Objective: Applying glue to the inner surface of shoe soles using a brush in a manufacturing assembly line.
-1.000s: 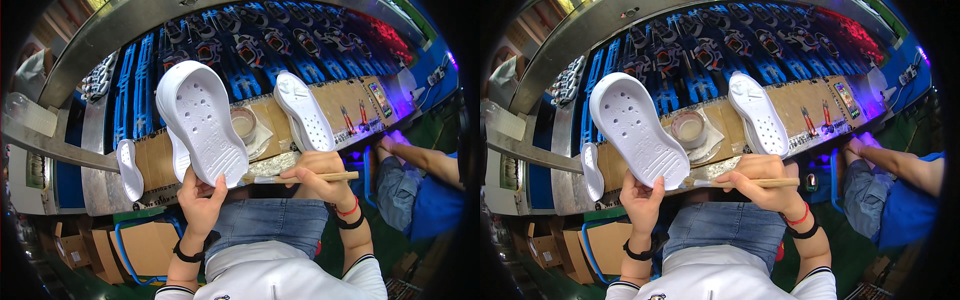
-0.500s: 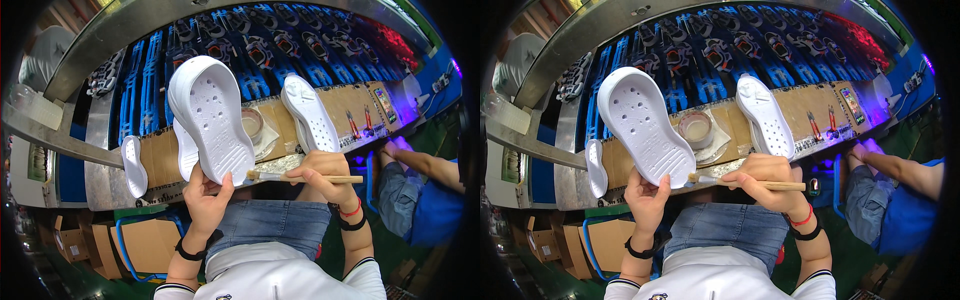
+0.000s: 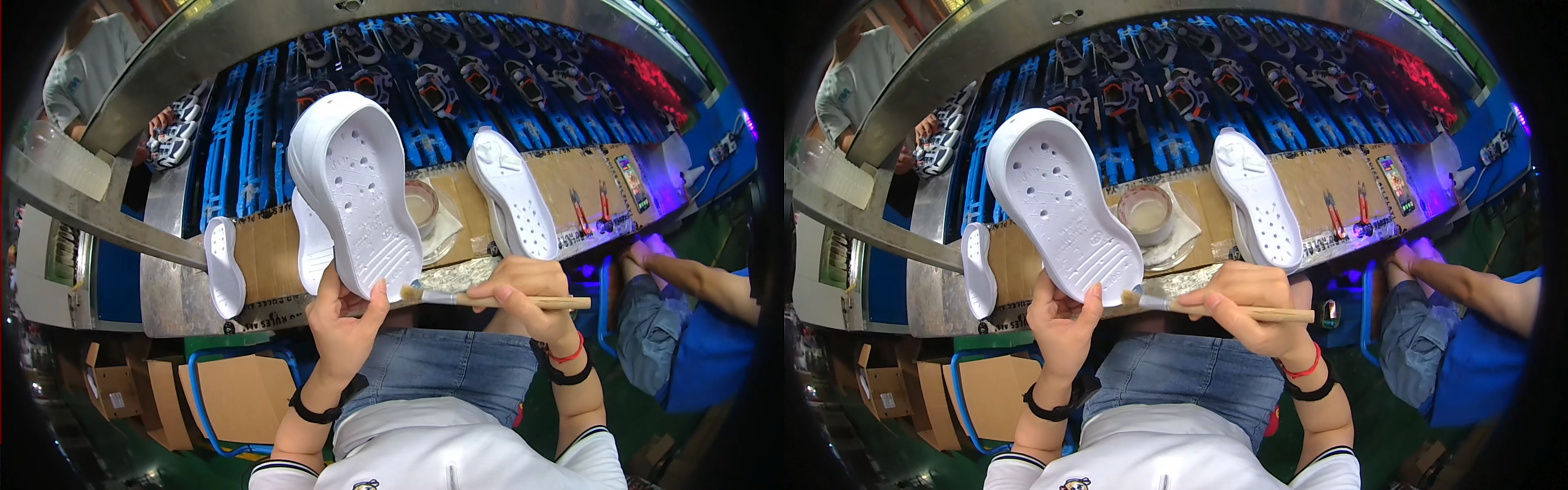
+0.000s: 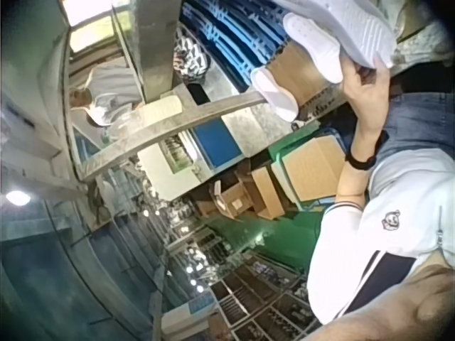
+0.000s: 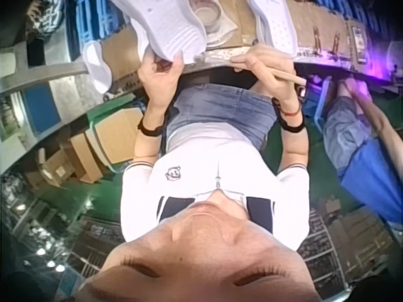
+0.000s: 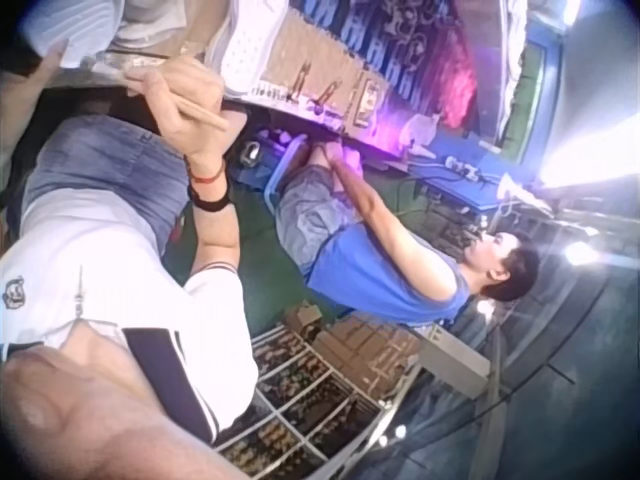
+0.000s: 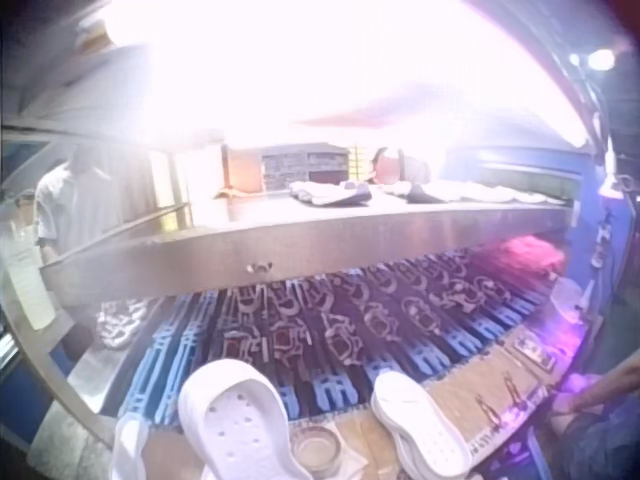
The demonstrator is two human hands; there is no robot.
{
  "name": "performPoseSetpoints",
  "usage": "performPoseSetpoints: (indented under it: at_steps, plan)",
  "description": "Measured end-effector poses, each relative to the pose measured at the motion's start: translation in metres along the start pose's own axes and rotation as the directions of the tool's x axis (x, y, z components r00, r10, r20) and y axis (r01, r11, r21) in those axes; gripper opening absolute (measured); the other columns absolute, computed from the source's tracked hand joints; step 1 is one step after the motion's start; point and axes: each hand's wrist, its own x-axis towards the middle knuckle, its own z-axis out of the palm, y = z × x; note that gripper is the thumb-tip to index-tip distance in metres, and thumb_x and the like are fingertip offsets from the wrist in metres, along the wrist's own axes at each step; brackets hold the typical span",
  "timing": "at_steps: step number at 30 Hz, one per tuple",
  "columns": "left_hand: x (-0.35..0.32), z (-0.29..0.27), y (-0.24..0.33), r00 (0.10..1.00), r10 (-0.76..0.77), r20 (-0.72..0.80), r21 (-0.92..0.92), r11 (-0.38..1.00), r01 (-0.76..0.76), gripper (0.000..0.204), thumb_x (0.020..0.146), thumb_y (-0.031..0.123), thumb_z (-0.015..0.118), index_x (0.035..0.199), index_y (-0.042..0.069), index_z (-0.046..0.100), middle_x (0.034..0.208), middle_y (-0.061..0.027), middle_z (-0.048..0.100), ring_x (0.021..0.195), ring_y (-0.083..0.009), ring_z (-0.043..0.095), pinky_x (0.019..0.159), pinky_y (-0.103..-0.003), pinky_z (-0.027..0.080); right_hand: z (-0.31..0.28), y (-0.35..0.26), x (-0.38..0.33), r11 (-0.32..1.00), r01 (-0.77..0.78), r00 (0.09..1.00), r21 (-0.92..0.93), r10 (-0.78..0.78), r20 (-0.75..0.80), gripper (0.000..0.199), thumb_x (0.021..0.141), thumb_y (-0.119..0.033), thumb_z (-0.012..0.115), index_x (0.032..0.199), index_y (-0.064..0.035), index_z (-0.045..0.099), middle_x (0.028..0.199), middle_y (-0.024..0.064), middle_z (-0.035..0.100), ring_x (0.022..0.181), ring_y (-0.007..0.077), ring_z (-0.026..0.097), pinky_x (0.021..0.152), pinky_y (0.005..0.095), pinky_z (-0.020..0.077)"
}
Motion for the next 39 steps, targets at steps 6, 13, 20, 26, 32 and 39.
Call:
performPoseSetpoints:
  at_steps: [6, 13, 20, 26, 32, 39]
  plan:
    - [0.005, 0.003, 0.009, 1.000, -0.007, 0.029, -0.004, 1.000, 0.007, 0.046, 0.081, 0.002, 0.067, 0.121, -0.009, 0.047, 0.094, -0.0156, 0.068, 0.086, -0.0152, 0.066, 0.075, -0.027, 0.054, -0.012, -0.007, 0.002, 0.998, -0.009, 1.000, -0.055, 0.007, -0.029, 0.019, 0.083, -0.002, 0.053, 0.084, 0.0023, 0.071, 0.068, 0.0091, 0.067, 0.059, 0.0187, 0.061, 0.057, 0.0294, 0.0460]
    - [0.050, 0.014, 0.046, 0.989, 0.089, 0.119, -0.278, 0.959, -0.053, 0.055, 0.081, 0.002, 0.066, 0.120, -0.001, 0.027, 0.100, -0.0205, 0.064, 0.087, -0.0195, 0.065, 0.072, -0.027, 0.054, -0.034, -0.016, -0.031, 0.981, 0.013, 0.837, 0.194, 0.096, -0.539, 0.034, 0.082, -0.020, 0.049, 0.081, 0.0080, 0.069, 0.067, 0.0206, 0.064, 0.056, 0.0235, 0.061, 0.056, 0.0316, 0.0486]
    - [0.244, 0.047, 0.150, 0.946, 0.215, 0.244, -0.553, 0.832, -0.047, 0.039, 0.088, 0.008, 0.058, 0.118, -0.012, 0.045, 0.110, -0.0169, 0.059, 0.093, -0.0240, 0.064, 0.081, -0.033, 0.057, -0.029, -0.019, -0.045, 0.929, -0.047, 0.700, 0.367, 0.293, -0.652, 0.040, 0.081, -0.019, 0.046, 0.083, 0.0153, 0.066, 0.070, 0.0245, 0.064, 0.053, 0.0276, 0.062, 0.061, 0.0306, 0.0502]
    - [0.216, 0.049, 0.133, 0.971, 0.212, 0.109, -0.330, 0.929, -0.166, 0.056, 0.084, 0.009, 0.067, 0.128, -0.007, 0.036, 0.115, -0.0163, 0.052, 0.078, -0.0157, 0.063, 0.063, -0.024, 0.053, -0.022, -0.008, -0.032, 0.900, -0.215, 0.814, 0.379, 0.380, -0.440, 0.038, 0.087, -0.017, 0.045, 0.092, 0.0143, 0.066, 0.076, 0.0214, 0.067, 0.065, 0.0216, 0.064, 0.065, 0.0277, 0.0497]
    - [0.091, -0.066, -0.045, 0.987, 0.023, 0.158, 0.784, 0.605, -0.140, 0.053, 0.075, 0.017, 0.072, 0.115, -0.001, 0.043, 0.115, -0.0216, 0.042, 0.098, -0.0416, 0.054, 0.079, -0.045, 0.047, -0.011, 0.026, 0.007, 0.927, -0.317, 0.896, 0.199, 0.362, -0.257, 0.025, 0.093, -0.010, 0.050, 0.104, 0.0067, 0.065, 0.083, 0.0132, 0.070, 0.073, 0.0116, 0.062, 0.068, 0.0226, 0.0495]
    - [0.019, -0.117, -0.157, 0.966, -0.242, -0.094, 0.494, 0.831, 0.256, 0.054, 0.070, 0.011, 0.077, 0.111, -0.002, 0.044, 0.106, -0.0155, 0.049, 0.075, -0.0256, 0.057, 0.068, -0.035, 0.050, 0.010, 0.066, 0.054, 0.936, -0.351, 0.932, -0.029, 0.346, -0.109, 0.023, 0.090, -0.014, 0.055, 0.096, 0.0030, 0.069, 0.077, 0.0103, 0.071, 0.070, 0.0127, 0.067, 0.064, 0.0225, 0.0508]
